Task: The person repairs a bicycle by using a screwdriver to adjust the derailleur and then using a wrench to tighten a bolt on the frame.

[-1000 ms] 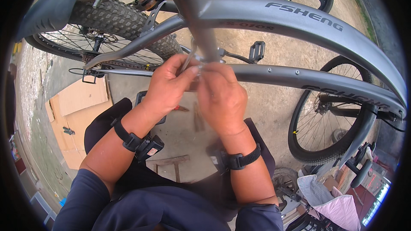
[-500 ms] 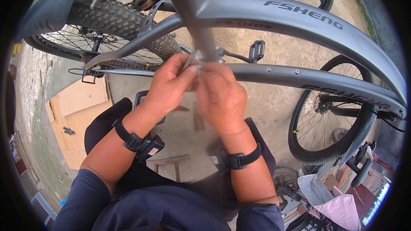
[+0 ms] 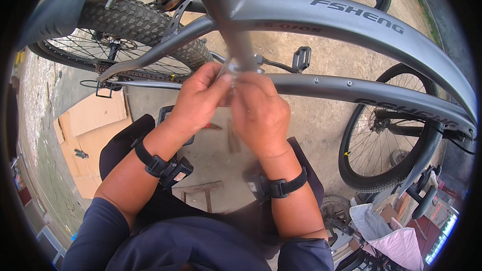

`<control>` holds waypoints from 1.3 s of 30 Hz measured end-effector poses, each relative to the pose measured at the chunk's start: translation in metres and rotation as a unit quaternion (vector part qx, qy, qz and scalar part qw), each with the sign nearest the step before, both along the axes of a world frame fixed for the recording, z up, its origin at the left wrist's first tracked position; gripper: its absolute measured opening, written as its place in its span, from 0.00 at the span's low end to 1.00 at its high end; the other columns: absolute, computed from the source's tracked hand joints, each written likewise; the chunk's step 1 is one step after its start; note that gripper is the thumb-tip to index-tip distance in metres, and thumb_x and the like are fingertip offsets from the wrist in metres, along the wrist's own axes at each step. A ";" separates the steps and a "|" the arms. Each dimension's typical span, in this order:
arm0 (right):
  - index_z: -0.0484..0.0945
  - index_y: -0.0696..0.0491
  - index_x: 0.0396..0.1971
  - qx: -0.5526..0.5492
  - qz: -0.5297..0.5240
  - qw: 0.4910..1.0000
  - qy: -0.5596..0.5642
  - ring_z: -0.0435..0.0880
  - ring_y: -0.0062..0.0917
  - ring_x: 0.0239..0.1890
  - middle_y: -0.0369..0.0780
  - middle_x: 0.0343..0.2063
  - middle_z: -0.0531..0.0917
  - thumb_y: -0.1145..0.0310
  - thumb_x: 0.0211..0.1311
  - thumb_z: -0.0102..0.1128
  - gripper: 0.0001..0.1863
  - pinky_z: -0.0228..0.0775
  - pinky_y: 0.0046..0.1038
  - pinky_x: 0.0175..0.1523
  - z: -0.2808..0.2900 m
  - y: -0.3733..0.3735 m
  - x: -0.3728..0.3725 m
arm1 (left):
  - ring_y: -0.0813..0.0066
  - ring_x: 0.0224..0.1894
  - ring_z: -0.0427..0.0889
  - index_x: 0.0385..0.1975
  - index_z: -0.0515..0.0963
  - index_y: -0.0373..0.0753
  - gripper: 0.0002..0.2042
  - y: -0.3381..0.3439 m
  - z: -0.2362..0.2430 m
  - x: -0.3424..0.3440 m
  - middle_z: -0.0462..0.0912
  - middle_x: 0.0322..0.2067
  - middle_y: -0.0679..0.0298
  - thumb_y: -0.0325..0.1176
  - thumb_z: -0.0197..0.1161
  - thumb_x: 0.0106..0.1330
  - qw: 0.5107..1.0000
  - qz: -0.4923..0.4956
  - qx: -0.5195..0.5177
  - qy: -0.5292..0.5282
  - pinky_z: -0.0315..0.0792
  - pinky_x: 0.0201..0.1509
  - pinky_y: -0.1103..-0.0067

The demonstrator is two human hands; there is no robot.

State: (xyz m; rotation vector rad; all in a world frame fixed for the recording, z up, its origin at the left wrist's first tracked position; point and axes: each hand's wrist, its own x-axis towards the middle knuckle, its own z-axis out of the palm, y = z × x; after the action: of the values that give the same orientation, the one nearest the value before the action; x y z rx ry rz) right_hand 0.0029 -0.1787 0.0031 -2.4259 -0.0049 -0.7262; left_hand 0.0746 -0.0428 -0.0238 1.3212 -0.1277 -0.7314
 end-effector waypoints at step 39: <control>0.82 0.55 0.33 0.015 -0.013 0.999 0.038 0.87 0.34 0.39 0.40 0.40 0.86 0.82 0.51 0.67 0.09 0.80 0.30 0.39 0.006 0.003 -0.003 | 0.84 0.40 0.79 0.48 0.73 0.36 0.09 -0.002 0.009 0.000 0.79 0.41 0.67 0.34 0.55 0.78 0.995 0.023 -0.066 0.077 0.78 0.43 0.82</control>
State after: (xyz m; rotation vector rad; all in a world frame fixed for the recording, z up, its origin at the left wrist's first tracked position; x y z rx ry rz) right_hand 0.0004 -0.1759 0.0086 -2.4263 0.0663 -0.6409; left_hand 0.0749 -0.0451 -0.0144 1.1335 -0.0217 -0.7703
